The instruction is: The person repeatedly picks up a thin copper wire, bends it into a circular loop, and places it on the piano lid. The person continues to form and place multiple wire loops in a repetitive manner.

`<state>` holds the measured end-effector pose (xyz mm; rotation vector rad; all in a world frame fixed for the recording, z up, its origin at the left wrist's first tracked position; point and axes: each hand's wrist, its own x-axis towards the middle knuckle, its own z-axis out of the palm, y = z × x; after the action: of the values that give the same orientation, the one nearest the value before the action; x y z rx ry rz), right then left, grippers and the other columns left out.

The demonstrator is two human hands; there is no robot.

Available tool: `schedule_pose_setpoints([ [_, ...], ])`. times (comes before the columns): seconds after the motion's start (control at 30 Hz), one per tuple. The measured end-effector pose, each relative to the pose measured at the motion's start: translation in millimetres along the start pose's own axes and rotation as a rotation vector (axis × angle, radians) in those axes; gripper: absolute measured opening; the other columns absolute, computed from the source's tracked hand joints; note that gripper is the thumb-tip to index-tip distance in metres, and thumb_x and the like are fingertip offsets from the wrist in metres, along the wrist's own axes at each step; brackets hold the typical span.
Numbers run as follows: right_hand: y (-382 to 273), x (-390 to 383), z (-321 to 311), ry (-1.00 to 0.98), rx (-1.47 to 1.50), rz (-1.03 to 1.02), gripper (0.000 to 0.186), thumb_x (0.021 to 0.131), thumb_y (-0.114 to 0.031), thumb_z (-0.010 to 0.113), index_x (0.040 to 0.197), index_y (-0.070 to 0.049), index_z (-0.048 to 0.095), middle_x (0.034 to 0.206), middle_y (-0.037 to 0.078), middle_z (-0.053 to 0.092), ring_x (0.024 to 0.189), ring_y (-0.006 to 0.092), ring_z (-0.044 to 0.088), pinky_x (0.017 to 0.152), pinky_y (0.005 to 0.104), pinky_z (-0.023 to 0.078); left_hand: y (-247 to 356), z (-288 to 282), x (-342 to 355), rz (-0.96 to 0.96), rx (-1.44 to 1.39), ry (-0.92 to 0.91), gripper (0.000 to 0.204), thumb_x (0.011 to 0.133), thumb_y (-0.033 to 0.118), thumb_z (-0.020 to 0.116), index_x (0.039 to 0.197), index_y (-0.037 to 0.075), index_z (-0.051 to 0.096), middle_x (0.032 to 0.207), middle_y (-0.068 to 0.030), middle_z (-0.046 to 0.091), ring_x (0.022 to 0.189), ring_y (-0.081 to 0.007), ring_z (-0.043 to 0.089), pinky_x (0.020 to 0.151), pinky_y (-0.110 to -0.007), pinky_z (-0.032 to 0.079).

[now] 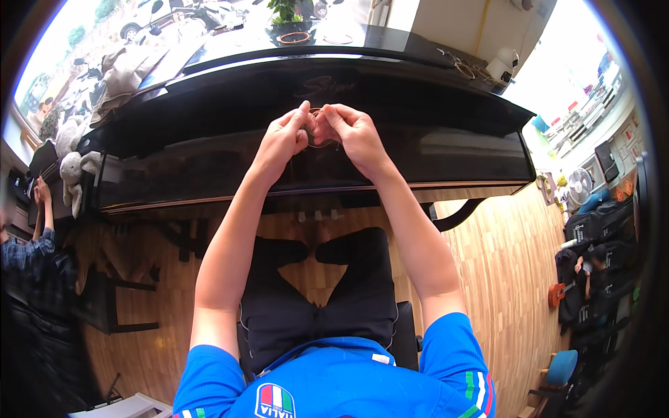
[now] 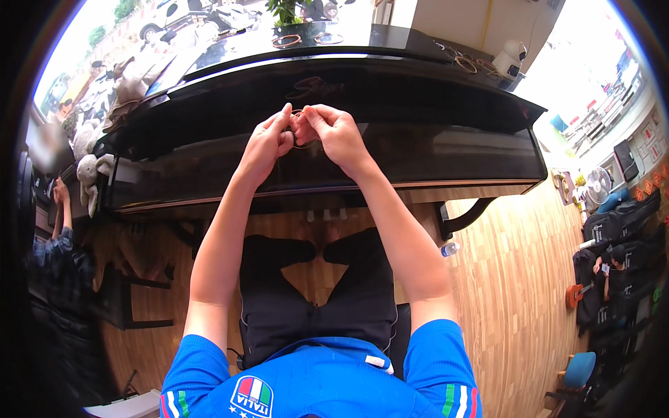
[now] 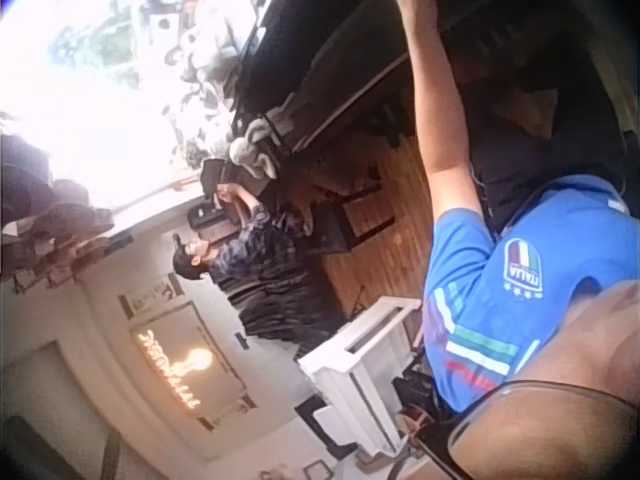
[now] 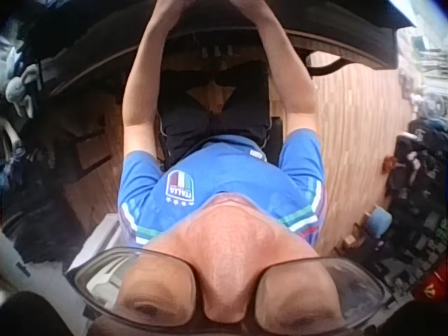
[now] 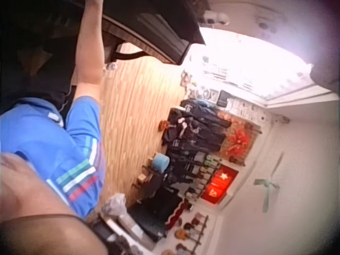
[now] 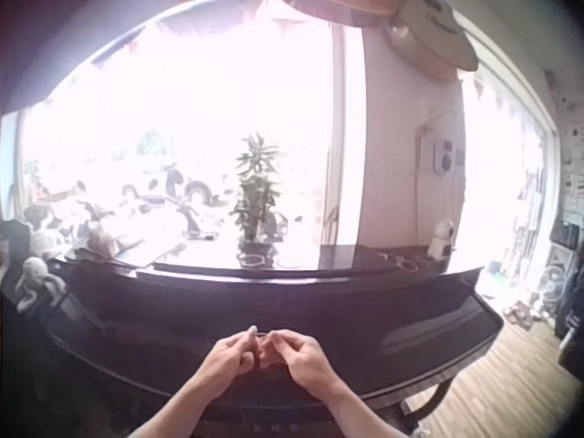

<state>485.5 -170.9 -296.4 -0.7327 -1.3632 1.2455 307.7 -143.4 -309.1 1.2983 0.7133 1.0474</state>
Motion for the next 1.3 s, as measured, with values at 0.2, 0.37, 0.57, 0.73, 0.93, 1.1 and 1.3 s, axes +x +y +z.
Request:
schedule_pose_setpoints([
  [0.2, 39, 0, -10, 0.169, -0.131, -0.063, 0.031, 0.106, -0.025, 0.057, 0.096, 0.000, 0.071, 0.082, 0.003, 0.068, 0.076, 0.0097, 0.061, 0.074, 0.0235, 0.050, -21, 2, 2, 0.039, -0.086, -0.001, 0.043, 0.109, 0.041, 0.046, 0.097, 0.004, 0.064, 0.070, 0.0056, 0.049, 0.054, -0.0019, 0.032, 0.050, -0.021, 0.022],
  [0.37, 42, 2, -7, 0.189, -0.058, -0.029, 0.031, 0.105, -0.026, 0.058, 0.093, 0.000, 0.071, 0.081, 0.001, 0.066, 0.075, 0.0069, 0.059, 0.070, 0.0216, 0.047, -18, -2, -1, 0.065, -0.073, -0.055, 0.038, 0.109, 0.035, 0.048, 0.103, 0.002, 0.066, 0.070, 0.0050, 0.049, 0.056, -0.0011, 0.032, 0.050, -0.019, 0.023],
  [0.57, 41, -1, -4, 0.251, -0.154, -0.032, 0.031, 0.105, -0.027, 0.058, 0.095, 0.000, 0.071, 0.081, 0.002, 0.066, 0.071, 0.0082, 0.060, 0.068, 0.0233, 0.050, -21, 2, -2, 0.070, 0.023, -0.008, 0.028, 0.107, 0.027, 0.055, 0.104, 0.002, 0.067, 0.071, 0.0057, 0.053, 0.059, -0.0001, 0.036, 0.052, -0.019, 0.027],
  [0.73, 39, -5, -12, 0.039, 0.023, 0.014, 0.043, 0.110, -0.032, 0.045, 0.106, 0.003, 0.069, 0.083, 0.005, 0.066, 0.080, 0.0141, 0.063, 0.079, 0.0287, 0.051, -25, -3, -2, 0.114, -0.110, -0.008, 0.026, 0.108, 0.027, 0.053, 0.100, 0.005, 0.065, 0.072, 0.0089, 0.045, 0.059, 0.0001, 0.033, 0.052, -0.019, 0.026],
  [0.93, 24, -9, -11, -0.140, 0.238, 0.037, 0.061, 0.109, -0.045, 0.036, 0.121, 0.007, 0.066, 0.085, 0.010, 0.067, 0.086, 0.0222, 0.066, 0.091, 0.0393, 0.050, -23, 3, -5, 0.119, -0.103, 0.058, 0.024, 0.108, 0.027, 0.053, 0.099, 0.007, 0.064, 0.071, 0.0094, 0.040, 0.062, -0.0003, 0.031, 0.054, -0.020, 0.027],
  [1.1, 36, -11, -21, -0.182, 0.168, -0.016, 0.038, 0.102, -0.029, 0.062, 0.117, 0.005, 0.070, 0.077, 0.004, 0.064, 0.079, 0.0153, 0.064, 0.086, 0.0322, 0.052, -25, 1, -8, 0.133, -0.128, -0.010, 0.024, 0.108, 0.026, 0.052, 0.101, 0.006, 0.064, 0.072, 0.0082, 0.041, 0.062, -0.0011, 0.032, 0.054, -0.020, 0.027],
  [1.3, 41, -10, -10, 0.120, 0.067, -0.057, 0.023, 0.096, -0.013, 0.070, 0.110, 0.006, 0.073, 0.071, 0.004, 0.065, 0.065, 0.0117, 0.063, 0.071, 0.0269, 0.055, -27, 0, -10, 0.151, -0.115, -0.020, 0.023, 0.107, 0.024, 0.054, 0.099, 0.005, 0.063, 0.071, 0.0065, 0.044, 0.061, -0.0017, 0.036, 0.053, -0.020, 0.027],
])
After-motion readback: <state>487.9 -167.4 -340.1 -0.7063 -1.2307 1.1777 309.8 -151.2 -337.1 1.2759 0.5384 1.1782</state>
